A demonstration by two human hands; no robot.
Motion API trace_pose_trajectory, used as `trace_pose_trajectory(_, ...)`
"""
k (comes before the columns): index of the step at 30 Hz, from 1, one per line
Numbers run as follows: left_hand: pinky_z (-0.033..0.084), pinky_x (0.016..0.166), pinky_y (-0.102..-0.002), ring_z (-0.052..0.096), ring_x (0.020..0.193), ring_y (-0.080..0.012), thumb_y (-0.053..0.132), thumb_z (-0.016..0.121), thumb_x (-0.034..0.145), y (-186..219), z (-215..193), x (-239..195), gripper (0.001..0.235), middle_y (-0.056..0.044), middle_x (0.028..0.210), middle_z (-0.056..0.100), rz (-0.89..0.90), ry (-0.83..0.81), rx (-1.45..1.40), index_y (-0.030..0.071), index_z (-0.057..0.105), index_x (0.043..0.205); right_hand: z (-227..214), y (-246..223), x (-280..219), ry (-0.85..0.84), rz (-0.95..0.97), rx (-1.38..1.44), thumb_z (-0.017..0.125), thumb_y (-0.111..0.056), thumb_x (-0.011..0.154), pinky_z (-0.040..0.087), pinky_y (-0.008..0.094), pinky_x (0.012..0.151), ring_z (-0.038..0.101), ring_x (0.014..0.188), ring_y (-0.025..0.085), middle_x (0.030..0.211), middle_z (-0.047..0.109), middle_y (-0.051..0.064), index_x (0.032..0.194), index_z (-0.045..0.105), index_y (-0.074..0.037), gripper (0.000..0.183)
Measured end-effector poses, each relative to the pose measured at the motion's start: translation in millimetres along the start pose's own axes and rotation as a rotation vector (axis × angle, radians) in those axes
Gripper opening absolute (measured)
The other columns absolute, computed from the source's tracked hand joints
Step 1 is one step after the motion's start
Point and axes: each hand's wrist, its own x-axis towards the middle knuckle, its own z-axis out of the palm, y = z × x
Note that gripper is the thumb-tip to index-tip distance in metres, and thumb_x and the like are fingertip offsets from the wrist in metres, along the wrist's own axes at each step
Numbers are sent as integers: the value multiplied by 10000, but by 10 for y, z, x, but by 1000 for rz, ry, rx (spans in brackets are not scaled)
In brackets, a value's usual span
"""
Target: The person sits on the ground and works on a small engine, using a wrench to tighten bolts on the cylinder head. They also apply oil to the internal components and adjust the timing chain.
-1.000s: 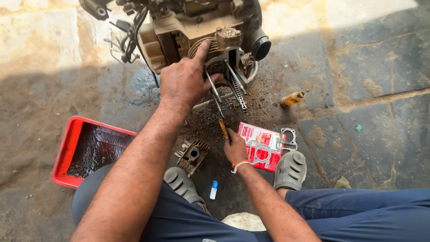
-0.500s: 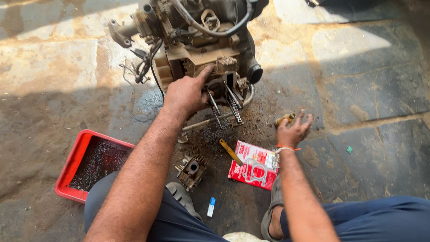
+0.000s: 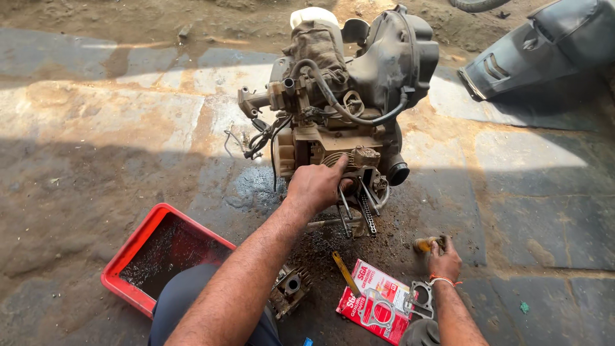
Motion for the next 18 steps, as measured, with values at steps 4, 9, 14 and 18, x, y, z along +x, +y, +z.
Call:
trace_pose_trajectory(4, 609, 727, -476, 732, 835, -312, 364, 604, 971, -77, -136, -78, 734, -124, 895, 754, 74, 24, -43, 237, 284, 1619, -62, -65, 16, 98, -22, 38, 649, -208, 1025, 560, 478, 875, 727, 1010, 368, 1106, 741, 191, 1271, 686, -75, 282)
trace_pose_trajectory(9, 616, 810, -459, 730, 891, -305, 501, 739, 870, -99, -154, -80, 860, -129, 956, 736, 69, 9, -76, 301, 296, 1580, -439, -487, 392, 346, -308, 135, 519, -97, 1025, 549, 484, 898, 702, 982, 378, 1027, 716, 179, 1231, 668, -13, 268)
trace_pose_trajectory(14, 633, 667, -438, 738, 741, -259, 566, 697, 881, -112, -16, -93, 827, -92, 823, 736, 87, 140, -40, 322, 336, 1584, -1087, -1423, 713, 242, -514, 391, 403, -47, 1023, 635, 367, 726, 734, 773, 219, 874, 685, 128, 1069, 658, 11, 266)
trace_pose_trajectory(18, 609, 494, -378, 704, 555, -188, 704, 565, 888, -81, 130, -60, 863, -49, 688, 709, 93, 247, 44, 250, 352, 1590, -1640, -2394, 730, 1, -500, 452, 543, -76, 1129, 641, 327, 683, 728, 788, 215, 962, 684, 123, 1114, 633, 60, 164)
